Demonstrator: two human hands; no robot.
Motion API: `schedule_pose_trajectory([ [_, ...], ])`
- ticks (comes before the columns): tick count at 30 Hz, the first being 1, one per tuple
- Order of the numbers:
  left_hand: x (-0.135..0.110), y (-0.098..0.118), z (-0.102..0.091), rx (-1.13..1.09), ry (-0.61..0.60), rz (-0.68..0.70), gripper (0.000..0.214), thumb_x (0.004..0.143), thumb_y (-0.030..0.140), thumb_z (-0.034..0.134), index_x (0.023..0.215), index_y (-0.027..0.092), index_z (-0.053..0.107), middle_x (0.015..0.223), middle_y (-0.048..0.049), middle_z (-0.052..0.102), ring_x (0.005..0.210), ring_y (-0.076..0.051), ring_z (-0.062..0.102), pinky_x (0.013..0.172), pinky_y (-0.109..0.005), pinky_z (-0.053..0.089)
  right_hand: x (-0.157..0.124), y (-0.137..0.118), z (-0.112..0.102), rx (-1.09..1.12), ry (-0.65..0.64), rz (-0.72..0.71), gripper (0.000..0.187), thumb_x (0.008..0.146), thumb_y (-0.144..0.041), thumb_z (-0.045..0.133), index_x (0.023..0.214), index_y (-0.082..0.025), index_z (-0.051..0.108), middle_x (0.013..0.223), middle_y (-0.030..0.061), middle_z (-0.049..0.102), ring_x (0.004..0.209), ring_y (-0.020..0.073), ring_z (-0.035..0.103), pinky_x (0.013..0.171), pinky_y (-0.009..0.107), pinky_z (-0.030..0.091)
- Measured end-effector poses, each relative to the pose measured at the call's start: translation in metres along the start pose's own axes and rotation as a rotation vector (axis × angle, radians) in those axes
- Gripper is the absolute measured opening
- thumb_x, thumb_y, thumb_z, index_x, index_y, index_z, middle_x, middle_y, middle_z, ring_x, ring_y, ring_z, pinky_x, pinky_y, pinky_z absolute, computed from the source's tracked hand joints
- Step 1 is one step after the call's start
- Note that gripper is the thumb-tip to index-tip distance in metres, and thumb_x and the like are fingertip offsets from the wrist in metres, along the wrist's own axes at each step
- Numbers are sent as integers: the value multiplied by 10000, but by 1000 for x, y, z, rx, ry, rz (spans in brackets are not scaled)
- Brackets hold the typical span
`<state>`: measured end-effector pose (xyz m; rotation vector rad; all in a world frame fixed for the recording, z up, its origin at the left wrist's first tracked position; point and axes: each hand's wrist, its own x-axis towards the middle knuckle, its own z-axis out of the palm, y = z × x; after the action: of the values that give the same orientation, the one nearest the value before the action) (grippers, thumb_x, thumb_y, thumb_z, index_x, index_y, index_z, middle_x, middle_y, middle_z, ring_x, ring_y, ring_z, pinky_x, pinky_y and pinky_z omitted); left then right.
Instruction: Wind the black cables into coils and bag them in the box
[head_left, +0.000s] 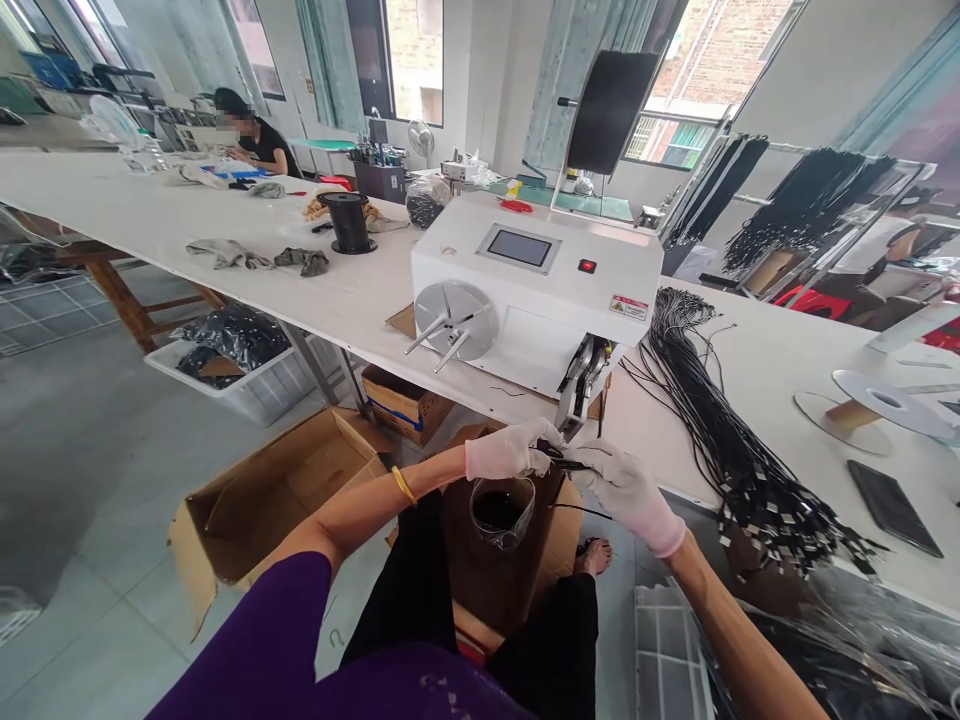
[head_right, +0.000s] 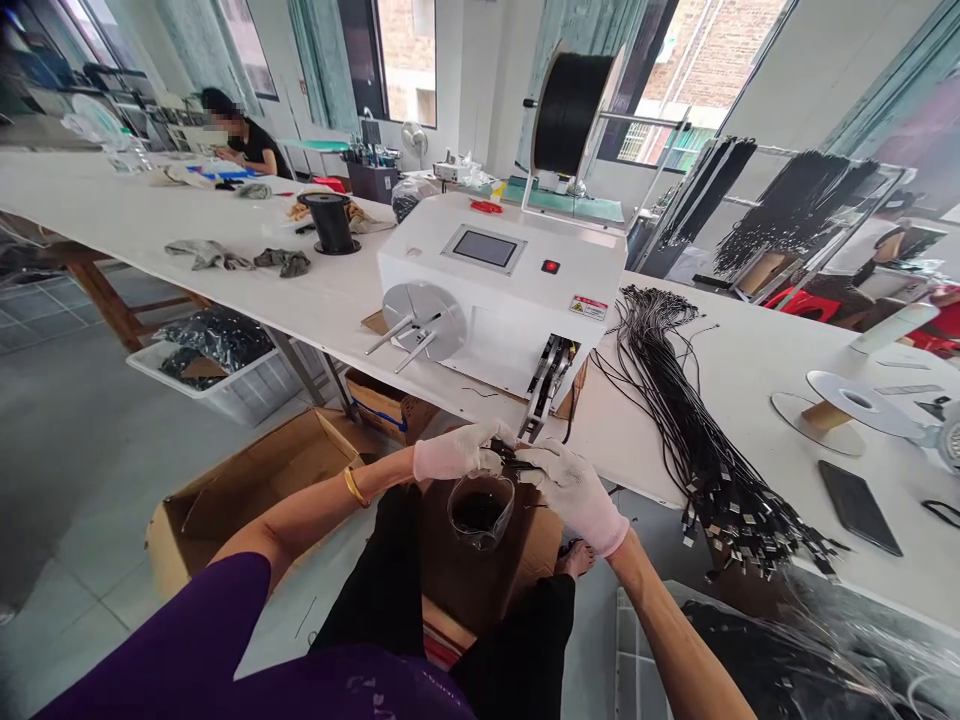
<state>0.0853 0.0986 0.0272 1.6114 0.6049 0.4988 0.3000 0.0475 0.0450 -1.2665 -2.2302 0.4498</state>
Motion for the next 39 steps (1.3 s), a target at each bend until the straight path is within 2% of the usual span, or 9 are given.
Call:
schedule_pose_trajectory([
  [3,7,-4,-1,36,114,160,210,757,150,527,964,168,493,663,59,477,554,-59,380,536,-204,317,5,1,1,146,85,127,223,861,-315,548,996,-262,718,991,37,665,943,200,616,870,347,498],
  [8,28,-7,-10,-57,142,194,188,775,178,506,962,156,514,607,72,421,523,-61,359,525,-211,296,15,8,2,364,241,311,240,783,-339,627,964,-219,731,994,50,684,913,207,615,827,330,488],
  [15,92,-5,-36,195,360,327,92,770,182,538,850,147,567,669,24,508,629,-102,457,602,-234,358,55,45,-8,541,435,463,308,721,-385,646,897,-141,712,669,15,641,611,137,542,589,264,439],
  [18,124,-10,-48,475,410,409,56,788,145,513,787,147,569,747,-14,534,732,-133,476,709,-264,394,73,68,-10,580,513,475,325,681,-396,661,851,-122,699,653,15,627,572,120,512,566,258,428],
  [21,145,-23,-57,674,355,470,141,810,93,451,825,138,584,849,-56,549,784,-152,480,758,-283,405,83,88,-4,567,556,470,318,682,-388,645,850,-121,695,652,13,622,575,122,512,575,264,434],
  [27,168,-51,-68,1004,352,482,223,834,78,393,882,140,602,942,-86,557,841,-176,497,774,-306,433,90,128,21,462,726,268,217,734,-350,607,818,-174,704,842,41,679,789,180,595,769,326,474],
  [31,180,-56,-72,1170,301,534,195,851,121,416,840,135,611,887,-91,573,839,-192,505,808,-336,432,93,146,32,526,766,245,203,730,-358,622,805,-187,701,839,42,694,820,197,612,801,346,483],
  [36,175,-57,-65,916,386,542,166,828,118,443,771,147,597,850,-52,570,789,-161,507,771,-293,428,93,138,32,603,770,288,255,703,-405,653,826,-184,692,769,31,689,737,179,615,699,312,502],
  [39,164,-51,-58,750,493,538,198,815,78,407,807,143,593,850,-41,572,765,-140,501,741,-271,425,90,125,23,765,663,383,328,653,-438,710,850,-177,673,622,-12,631,542,129,559,526,264,477],
])
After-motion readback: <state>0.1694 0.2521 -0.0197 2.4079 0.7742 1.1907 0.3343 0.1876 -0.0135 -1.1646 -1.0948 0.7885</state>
